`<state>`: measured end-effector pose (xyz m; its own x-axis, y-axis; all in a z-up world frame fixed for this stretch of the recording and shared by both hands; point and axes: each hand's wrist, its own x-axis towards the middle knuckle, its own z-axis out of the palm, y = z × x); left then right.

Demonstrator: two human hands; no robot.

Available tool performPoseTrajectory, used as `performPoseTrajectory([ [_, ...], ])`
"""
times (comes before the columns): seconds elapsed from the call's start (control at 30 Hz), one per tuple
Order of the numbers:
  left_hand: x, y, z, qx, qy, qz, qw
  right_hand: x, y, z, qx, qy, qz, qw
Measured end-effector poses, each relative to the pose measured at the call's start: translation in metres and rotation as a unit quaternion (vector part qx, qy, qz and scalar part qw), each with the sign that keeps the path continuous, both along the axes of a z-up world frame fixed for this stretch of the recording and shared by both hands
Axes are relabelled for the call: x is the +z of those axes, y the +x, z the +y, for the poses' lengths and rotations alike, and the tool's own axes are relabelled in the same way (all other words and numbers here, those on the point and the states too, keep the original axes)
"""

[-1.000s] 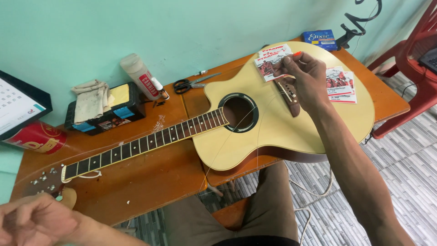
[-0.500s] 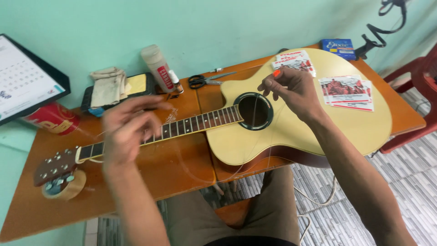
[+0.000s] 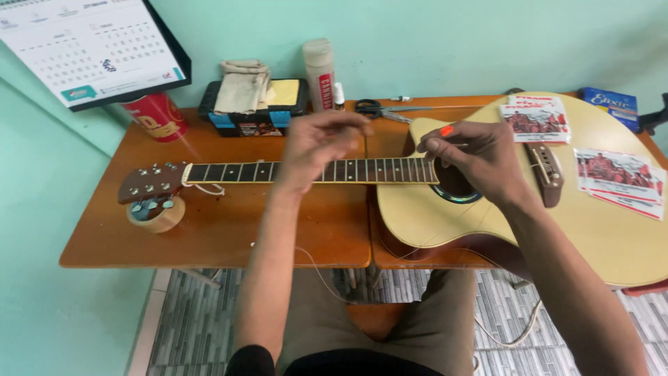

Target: The person replaces guitar strings on an acoustic guitar. They thread a new string through the bridge, pull it taut, and secure it at the bridge pin. The process is repeated for multiple strings, with the person handling string packages and the guitar throughout.

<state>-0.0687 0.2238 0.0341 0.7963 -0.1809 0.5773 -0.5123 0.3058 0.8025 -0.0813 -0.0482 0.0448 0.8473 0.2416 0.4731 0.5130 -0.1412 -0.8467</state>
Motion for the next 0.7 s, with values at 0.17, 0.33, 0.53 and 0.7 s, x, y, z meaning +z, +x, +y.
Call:
performPoseTrajectory([
  [0.17, -0.012, 0.003, -0.015, -0.042, 0.036, 0.017, 0.998, -0.001, 0.011, 0.04, 0.016, -0.04, -0.045, 0.998],
  [0.33, -0.022, 0.005, -0.007, -0.066, 0.015, 0.053, 0.996, 0.0, 0.019, 0.057, 0.02, -0.07, -0.05, 0.996],
  [0.53, -0.036, 0.015, 0.032, -0.029, 0.01, 0.033, 0.999, 0.016, 0.019, 0.082, 0.042, -0.083, 0.007, 0.996],
  [0.7, -0.075, 0.035, 0.068, 0.091, -0.013, 0.055, 0.994, 0.014, 0.048, 0.091, 0.019, -0.188, 0.086, 0.978],
])
